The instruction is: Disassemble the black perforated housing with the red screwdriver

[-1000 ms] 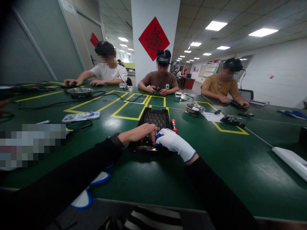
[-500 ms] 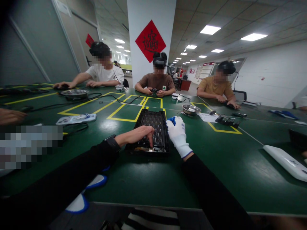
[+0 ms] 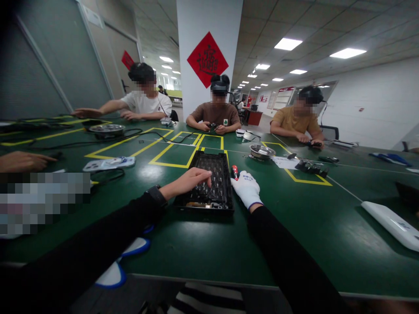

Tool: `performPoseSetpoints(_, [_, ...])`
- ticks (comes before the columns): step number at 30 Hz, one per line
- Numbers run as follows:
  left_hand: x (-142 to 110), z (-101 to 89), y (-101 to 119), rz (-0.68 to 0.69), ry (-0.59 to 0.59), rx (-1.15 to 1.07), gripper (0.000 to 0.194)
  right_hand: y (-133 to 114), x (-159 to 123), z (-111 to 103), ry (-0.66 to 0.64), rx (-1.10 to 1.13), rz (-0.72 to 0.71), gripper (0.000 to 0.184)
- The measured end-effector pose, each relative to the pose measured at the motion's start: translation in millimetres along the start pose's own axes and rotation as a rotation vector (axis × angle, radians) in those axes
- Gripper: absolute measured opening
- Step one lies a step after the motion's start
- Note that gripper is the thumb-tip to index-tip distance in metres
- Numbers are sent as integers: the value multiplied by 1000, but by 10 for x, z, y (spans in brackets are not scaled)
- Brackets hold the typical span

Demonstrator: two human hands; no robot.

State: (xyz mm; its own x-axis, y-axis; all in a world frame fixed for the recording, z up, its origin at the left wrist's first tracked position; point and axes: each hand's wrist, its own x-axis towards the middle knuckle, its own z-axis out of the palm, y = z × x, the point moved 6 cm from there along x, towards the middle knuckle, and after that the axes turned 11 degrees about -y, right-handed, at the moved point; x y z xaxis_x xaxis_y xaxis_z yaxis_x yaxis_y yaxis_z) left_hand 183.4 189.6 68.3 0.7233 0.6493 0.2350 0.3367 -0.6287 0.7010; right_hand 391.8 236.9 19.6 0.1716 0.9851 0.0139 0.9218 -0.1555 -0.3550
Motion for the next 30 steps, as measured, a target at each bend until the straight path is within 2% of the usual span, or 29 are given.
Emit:
performPoseSetpoints(3, [25, -13, -71, -11, 51, 48, 44, 69, 8, -78, 52, 265, 54, 35])
performPoseSetpoints(5, [39, -16, -112, -14, 66, 67, 42, 75, -10, -194, 136, 461, 29, 33])
performPoseSetpoints(7, [48, -10, -136, -19, 53, 75, 41, 22, -43, -285, 127, 735, -44, 36])
performPoseSetpoints(10, [55, 3, -155, -30, 24, 80, 39, -236, -148, -318, -116, 1396, -242, 37])
performPoseSetpoints(11, [56, 6, -164, -34, 18, 80, 38, -344, -207, -322, -204, 1549, -295, 34])
performPoseSetpoints(13, [55, 1, -194, -49, 27, 91, 38, -530, -331, -307, -332, 1716, -357, 28])
performPoseSetpoints(17, [55, -31, -278, -103, 82, 136, 40, -775, -517, -178, -587, 1908, -418, 21])
performPoseSetpoints(20, [58, -35, -293, -119, 82, 141, 40, -825, -561, -78, -722, 1957, -406, 23])
performPoseSetpoints(24, [53, -17, -235, -95, 52, 79, 40, -798, -523, -9, -695, 1870, -341, 24])
performPoseSetpoints(30, [61, 118, -117, 27, -148, -92, 41, -819, -527, -46, -557, 1731, -354, 34])
